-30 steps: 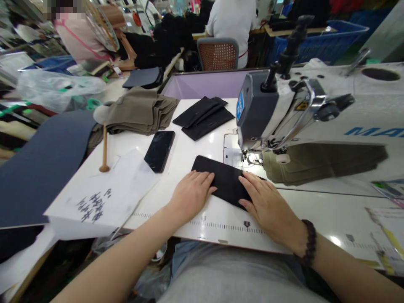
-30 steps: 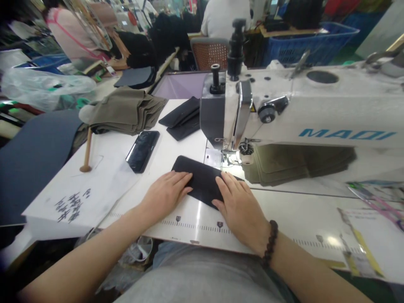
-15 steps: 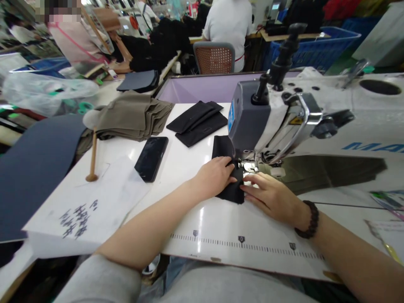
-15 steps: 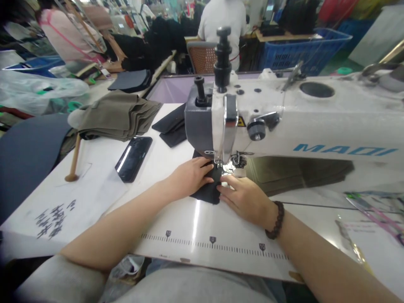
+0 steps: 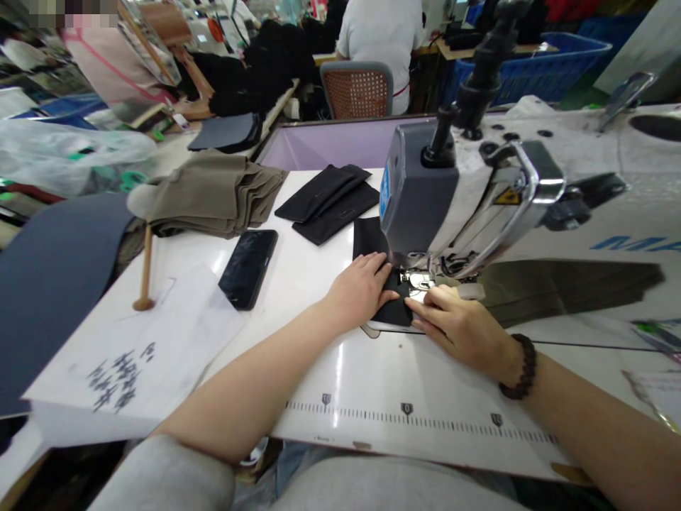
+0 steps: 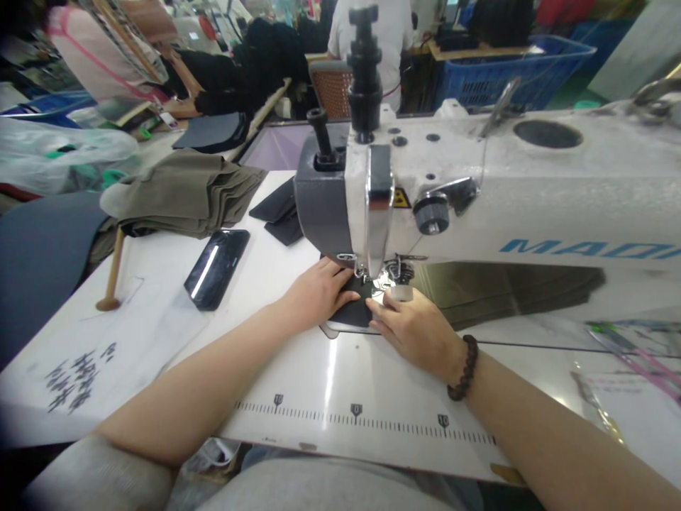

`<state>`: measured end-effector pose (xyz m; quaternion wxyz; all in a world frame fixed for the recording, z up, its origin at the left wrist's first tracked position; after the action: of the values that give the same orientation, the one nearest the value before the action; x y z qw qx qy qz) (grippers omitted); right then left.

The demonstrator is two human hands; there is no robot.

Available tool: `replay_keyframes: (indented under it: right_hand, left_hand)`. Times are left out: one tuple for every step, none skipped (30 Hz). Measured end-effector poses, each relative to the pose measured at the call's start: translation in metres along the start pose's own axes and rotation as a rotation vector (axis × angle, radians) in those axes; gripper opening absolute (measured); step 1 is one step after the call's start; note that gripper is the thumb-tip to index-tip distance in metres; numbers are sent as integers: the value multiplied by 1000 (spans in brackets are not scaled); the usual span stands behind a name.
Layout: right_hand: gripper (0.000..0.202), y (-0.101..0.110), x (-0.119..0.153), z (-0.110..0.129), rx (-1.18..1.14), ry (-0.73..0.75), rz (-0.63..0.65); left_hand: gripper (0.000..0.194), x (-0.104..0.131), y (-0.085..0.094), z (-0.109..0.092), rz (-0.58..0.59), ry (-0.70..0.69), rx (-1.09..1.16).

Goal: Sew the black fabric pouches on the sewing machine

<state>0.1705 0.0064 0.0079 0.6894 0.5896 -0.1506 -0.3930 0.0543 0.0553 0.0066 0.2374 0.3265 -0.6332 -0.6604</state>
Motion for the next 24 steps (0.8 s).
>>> replay_keyframes:
  right_hand:
    - [31, 0, 0, 0, 4, -4, -3]
    - [31, -1, 0, 0, 7, -9, -5]
    - [31, -1, 0, 0, 9, -13, -7]
    - [31, -1, -1, -1, 9, -16, -7]
    - [30, -2, -1, -1, 9, -18, -8]
    - [30, -2, -1, -1, 10, -18, -8]
    - [30, -2, -1, -1, 10, -18, -8]
    - [30, -2, -1, -2, 10, -19, -9]
    - [30, -3, -1, -2, 11, -23, -11]
    - [30, -3, -1, -3, 13, -27, -14]
    - [30, -3, -1, -3, 15, -30, -16]
    - [30, -3, -1, -3, 17, -31, -17]
    - [30, -3, -1, -3, 18, -32, -19]
    - [29, -3, -1, -2, 19, -32, -21]
    - [29, -3, -1, -2, 21, -34, -22]
    - [29, -3, -1, -2, 22, -38, -24]
    - [29, -3, -1, -2, 22, -44, -24]
    - [29, -3, -1, -2, 21, -52, -25]
    - [29, -3, -1, -2, 18, -59, -23]
    - [28, -4, -1, -2, 15, -66, -21]
    - [28, -4, -1, -2, 9, -72, -19]
    - [28, -4, -1, -3, 3, -78, -19]
    - [28, -4, -1, -3, -2, -82, -20]
    - [28, -4, -1, -3, -6, -84, -21]
  left_hand:
    - [41, 0, 0, 1, -2, -1, 6]
    - [40, -1, 0, 1, -4, -1, 12]
    - [39, -1, 0, 2, -3, -2, 19]
    - [39, -1, 0, 3, -1, -1, 26]
    - [38, -2, 0, 3, 2, 1, 32]
    - [38, -2, -1, 3, 7, 3, 39]
    - [38, -2, -1, 4, 11, 5, 44]
    - [38, -2, -1, 4, 13, 7, 50]
    - [38, -3, -1, 4, 13, 8, 53]
    - [37, -3, -1, 5, 13, 9, 56]
    - [37, -3, -1, 5, 12, 9, 56]
    - [37, -3, -1, 5, 12, 8, 55]
    - [36, -3, -1, 5, 11, 7, 52]
    - [36, -3, -2, 5, 11, 5, 49]
    - [36, -3, -2, 5, 9, 4, 45]
    - [36, -3, -2, 5, 6, 2, 43]
    - [36, -3, -2, 6, 3, 0, 40]
    - [36, -3, -3, 6, 1, -2, 38]
    - [36, -3, -3, 6, -3, -3, 36]
    - [36, -3, -3, 6, -7, -2, 34]
    - [36, -2, -3, 7, -10, -1, 34]
    - [36, -2, -3, 7, -11, 0, 35]
    - [36, -2, -3, 7, -12, 3, 38]
    - [35, -2, -2, 7, -12, 4, 43]
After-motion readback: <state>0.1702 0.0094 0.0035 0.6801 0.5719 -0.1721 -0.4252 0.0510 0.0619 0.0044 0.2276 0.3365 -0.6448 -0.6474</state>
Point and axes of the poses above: each hand's wrist, its own x-axis away from the middle knuckle, its own y-axis out of the back of the hand, z = x × y, the point moved 6 cm from there along -x, towards the middle knuckle, and after that the axes turned 5 degrees about -x, right-handed, at the moved point
